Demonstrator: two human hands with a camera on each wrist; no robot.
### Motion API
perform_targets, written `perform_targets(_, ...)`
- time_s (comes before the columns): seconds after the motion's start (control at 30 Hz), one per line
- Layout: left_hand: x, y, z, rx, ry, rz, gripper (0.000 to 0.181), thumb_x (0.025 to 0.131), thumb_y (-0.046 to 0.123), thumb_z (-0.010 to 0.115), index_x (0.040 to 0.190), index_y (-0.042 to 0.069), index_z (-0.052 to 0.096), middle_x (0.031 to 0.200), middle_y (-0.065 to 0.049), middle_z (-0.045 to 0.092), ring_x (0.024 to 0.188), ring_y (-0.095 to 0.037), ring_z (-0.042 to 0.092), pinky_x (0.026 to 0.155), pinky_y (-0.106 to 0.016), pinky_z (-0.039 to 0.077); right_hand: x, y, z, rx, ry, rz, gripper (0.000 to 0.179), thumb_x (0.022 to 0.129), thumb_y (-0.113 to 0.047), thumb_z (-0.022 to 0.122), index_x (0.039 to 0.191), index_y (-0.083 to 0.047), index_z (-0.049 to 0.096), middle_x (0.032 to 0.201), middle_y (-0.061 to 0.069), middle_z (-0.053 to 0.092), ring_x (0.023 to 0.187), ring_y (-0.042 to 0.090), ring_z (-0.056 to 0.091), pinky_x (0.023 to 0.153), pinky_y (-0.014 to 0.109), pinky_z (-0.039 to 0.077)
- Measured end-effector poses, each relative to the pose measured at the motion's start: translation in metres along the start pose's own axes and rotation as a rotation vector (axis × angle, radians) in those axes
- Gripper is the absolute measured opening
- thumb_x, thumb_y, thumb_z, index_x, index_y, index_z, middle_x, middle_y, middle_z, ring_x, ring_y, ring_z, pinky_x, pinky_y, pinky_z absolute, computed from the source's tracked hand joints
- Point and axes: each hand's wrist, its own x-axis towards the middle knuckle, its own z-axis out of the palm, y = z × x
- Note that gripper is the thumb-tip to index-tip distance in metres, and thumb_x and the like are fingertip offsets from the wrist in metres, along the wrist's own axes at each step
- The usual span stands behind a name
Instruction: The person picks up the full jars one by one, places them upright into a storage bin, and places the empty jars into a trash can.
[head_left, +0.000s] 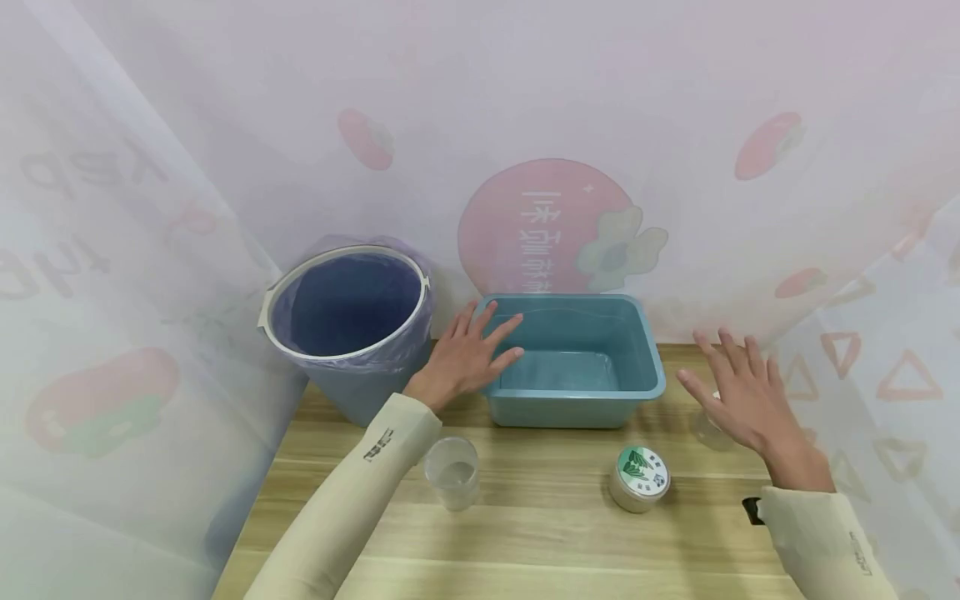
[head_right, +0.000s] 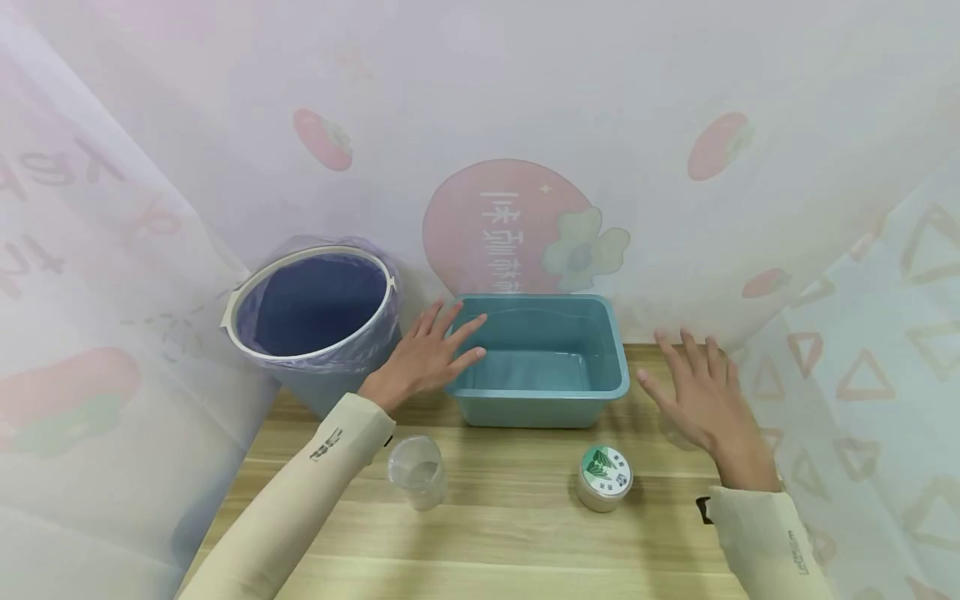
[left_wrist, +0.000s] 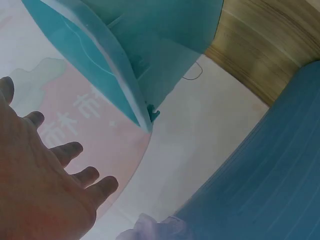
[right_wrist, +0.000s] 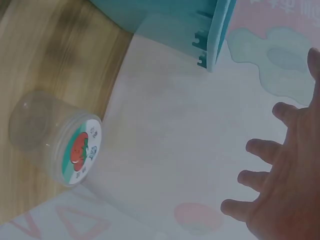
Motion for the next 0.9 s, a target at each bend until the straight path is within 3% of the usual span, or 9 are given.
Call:
perform_targets(0.33,-0.002,-0.008,0.009,-0.046,-0.011,0.003,0.067,0.114,0.066,0.033,0.175,0.040,0.021,0.185,-0.013,0.010,0.170,-0.045,0.005,0.136,-0.063,0.019,-0.027,-0.011,0.018,-0.019,0.012,-0.008,0.079,0.113,-0.056,0.047,0.176,-0.016,0.020,0.179,0.032,0.014,0.160,0.067,0.007,0.117,0.088,0.014)
perform_targets(0.73,-0.007,-0.018,0.021,-0.080,-0.003,0.005,0.068,0.114,0.064,0.037,0.175,0.038,0.023,0.183,-0.017,0.014,0.169,-0.048,0.010,0.133,-0.066,0.026,-0.051,-0.019,0.036,0.037,0.027,-0.004,0.078,0.114,-0.053,0.049,0.177,-0.023,0.015,0.180,0.030,0.011,0.164,0.062,0.001,0.122,0.087,0.008)
perform_targets(0.9,-0.010,-0.021,0.023,-0.100,-0.020,-0.005,0.067,0.115,0.064,0.037,0.175,0.038,0.023,0.184,-0.015,0.011,0.169,-0.048,0.008,0.131,-0.068,0.029,-0.061,-0.020,0.045,0.039,0.037,-0.020,0.080,0.112,-0.052,0.054,0.176,-0.019,0.021,0.179,0.032,0.016,0.162,0.064,0.007,0.125,0.084,0.010)
